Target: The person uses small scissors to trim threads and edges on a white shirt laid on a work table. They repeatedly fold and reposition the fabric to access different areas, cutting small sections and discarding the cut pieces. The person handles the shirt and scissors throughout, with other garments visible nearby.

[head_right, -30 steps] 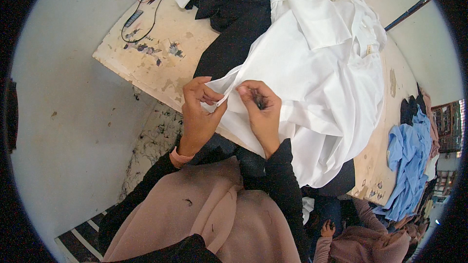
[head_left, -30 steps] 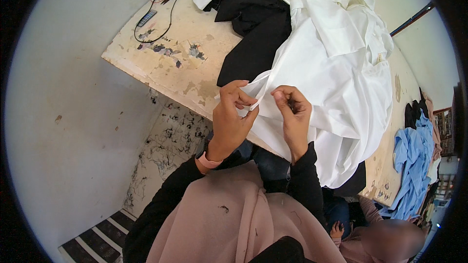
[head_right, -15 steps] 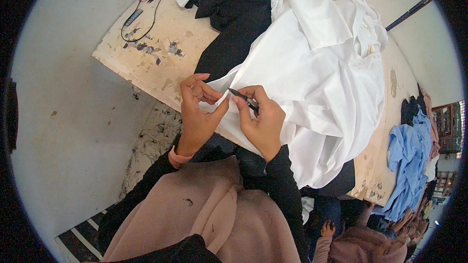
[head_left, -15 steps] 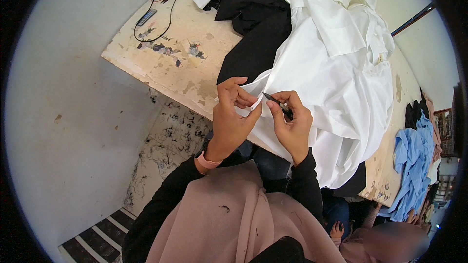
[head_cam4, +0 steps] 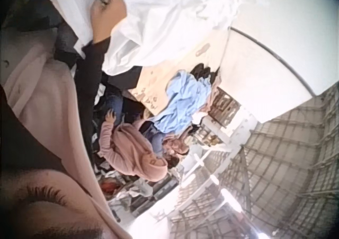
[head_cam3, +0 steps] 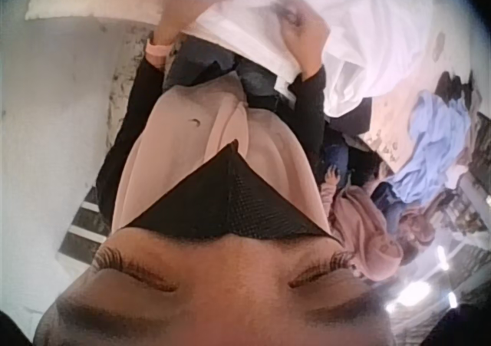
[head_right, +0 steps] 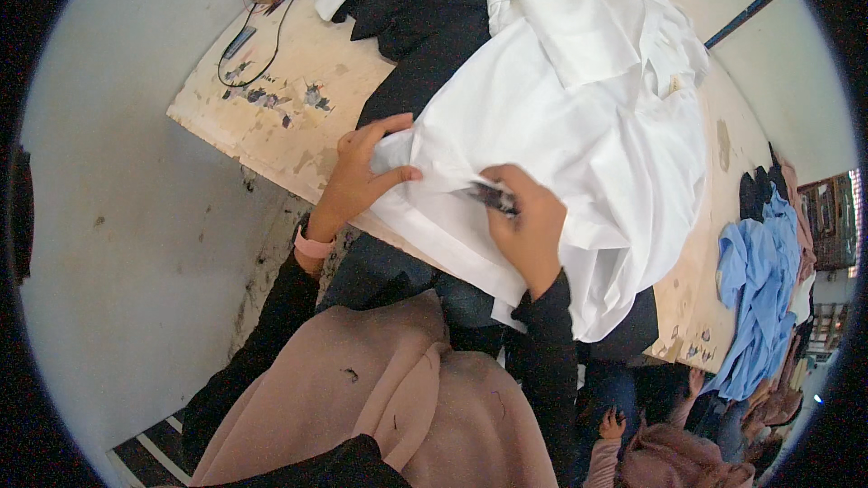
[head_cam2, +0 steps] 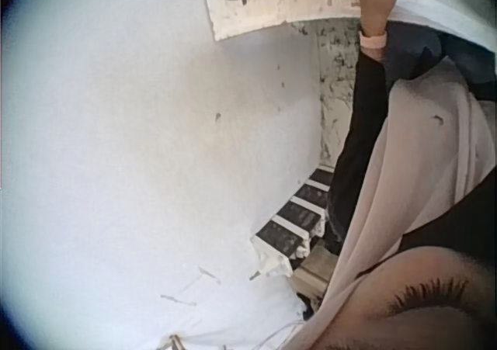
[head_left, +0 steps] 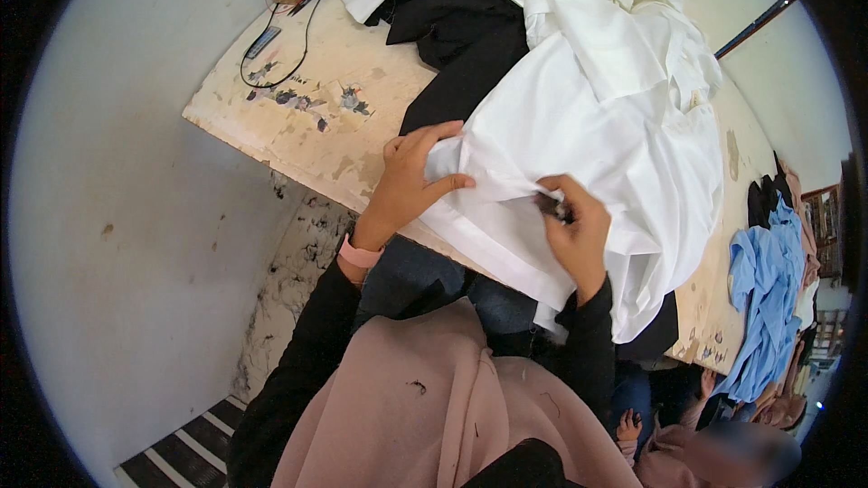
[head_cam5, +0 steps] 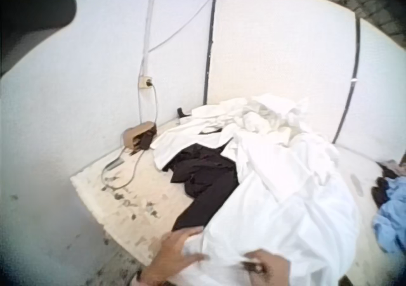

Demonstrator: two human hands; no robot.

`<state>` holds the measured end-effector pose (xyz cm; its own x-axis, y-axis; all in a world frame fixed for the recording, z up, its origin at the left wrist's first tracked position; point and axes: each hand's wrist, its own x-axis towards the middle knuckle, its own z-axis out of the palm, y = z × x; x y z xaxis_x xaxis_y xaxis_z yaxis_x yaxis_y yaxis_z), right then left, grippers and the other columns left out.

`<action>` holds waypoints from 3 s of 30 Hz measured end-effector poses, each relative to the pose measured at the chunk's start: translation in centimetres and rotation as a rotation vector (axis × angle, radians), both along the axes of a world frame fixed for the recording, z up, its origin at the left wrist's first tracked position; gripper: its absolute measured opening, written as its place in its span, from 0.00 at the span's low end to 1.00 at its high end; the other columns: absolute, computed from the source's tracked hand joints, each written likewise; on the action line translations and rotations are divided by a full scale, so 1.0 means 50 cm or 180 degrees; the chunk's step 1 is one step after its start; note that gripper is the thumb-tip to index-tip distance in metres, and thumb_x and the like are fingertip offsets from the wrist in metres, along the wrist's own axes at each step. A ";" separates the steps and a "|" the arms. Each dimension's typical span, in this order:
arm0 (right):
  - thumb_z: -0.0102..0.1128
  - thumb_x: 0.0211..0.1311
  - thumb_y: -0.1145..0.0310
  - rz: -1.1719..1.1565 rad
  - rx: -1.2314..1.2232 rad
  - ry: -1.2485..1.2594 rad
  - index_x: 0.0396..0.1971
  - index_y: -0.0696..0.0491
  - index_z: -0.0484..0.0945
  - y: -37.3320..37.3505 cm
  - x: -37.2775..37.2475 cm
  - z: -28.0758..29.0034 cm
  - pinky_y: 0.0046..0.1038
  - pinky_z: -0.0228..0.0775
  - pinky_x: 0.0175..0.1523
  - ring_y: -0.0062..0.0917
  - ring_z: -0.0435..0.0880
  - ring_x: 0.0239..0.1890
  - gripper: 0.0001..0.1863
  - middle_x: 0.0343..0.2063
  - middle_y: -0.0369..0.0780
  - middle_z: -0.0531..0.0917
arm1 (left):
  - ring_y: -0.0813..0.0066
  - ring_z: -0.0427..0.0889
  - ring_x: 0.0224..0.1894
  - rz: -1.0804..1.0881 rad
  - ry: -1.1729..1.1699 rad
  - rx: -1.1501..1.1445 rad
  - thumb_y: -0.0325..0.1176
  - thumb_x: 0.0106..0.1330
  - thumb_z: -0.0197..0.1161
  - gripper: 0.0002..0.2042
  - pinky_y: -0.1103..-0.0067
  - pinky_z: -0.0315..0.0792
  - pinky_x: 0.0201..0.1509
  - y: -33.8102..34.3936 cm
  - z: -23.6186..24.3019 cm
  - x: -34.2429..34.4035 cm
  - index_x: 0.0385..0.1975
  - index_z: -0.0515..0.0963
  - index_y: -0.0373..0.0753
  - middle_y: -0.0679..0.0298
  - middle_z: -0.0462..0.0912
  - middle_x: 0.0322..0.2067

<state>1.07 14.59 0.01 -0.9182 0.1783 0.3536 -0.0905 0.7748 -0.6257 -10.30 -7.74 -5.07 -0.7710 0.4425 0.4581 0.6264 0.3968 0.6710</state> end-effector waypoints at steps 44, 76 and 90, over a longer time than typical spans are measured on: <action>0.68 0.58 0.66 0.1778 0.1224 0.0533 0.43 0.47 0.83 -0.085 -0.065 0.113 0.30 0.61 0.39 0.27 0.80 0.32 0.13 0.36 0.32 0.85 | 0.83 0.84 0.39 -0.0791 -0.3446 0.1858 0.29 0.62 0.72 0.22 0.85 0.78 0.44 -0.089 0.110 0.134 0.56 0.78 0.30 0.62 0.86 0.43; 0.68 0.62 0.69 0.0739 -0.1096 -0.0535 0.43 0.57 0.84 -0.045 -0.038 0.048 0.22 0.71 0.39 0.17 0.81 0.31 0.11 0.32 0.38 0.88 | 0.79 0.84 0.43 -0.0787 -0.3702 0.1836 0.28 0.59 0.71 0.26 0.82 0.76 0.51 -0.076 0.117 0.130 0.60 0.78 0.34 0.61 0.86 0.47; 0.84 0.45 0.61 -0.0894 -0.0080 -0.0106 0.50 0.54 0.76 0.014 0.109 0.035 0.23 0.74 0.45 0.24 0.82 0.37 0.33 0.38 0.39 0.83 | 0.82 0.84 0.40 0.0224 -0.2931 0.1691 0.28 0.65 0.69 0.18 0.82 0.77 0.47 -0.132 0.057 0.029 0.55 0.81 0.37 0.65 0.87 0.45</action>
<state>6.51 15.29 1.76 -0.8427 0.4356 0.3165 0.1463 0.7509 -0.6440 -8.86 -14.32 -2.23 -0.9347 0.2982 -0.1933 -0.2236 -0.0705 0.9721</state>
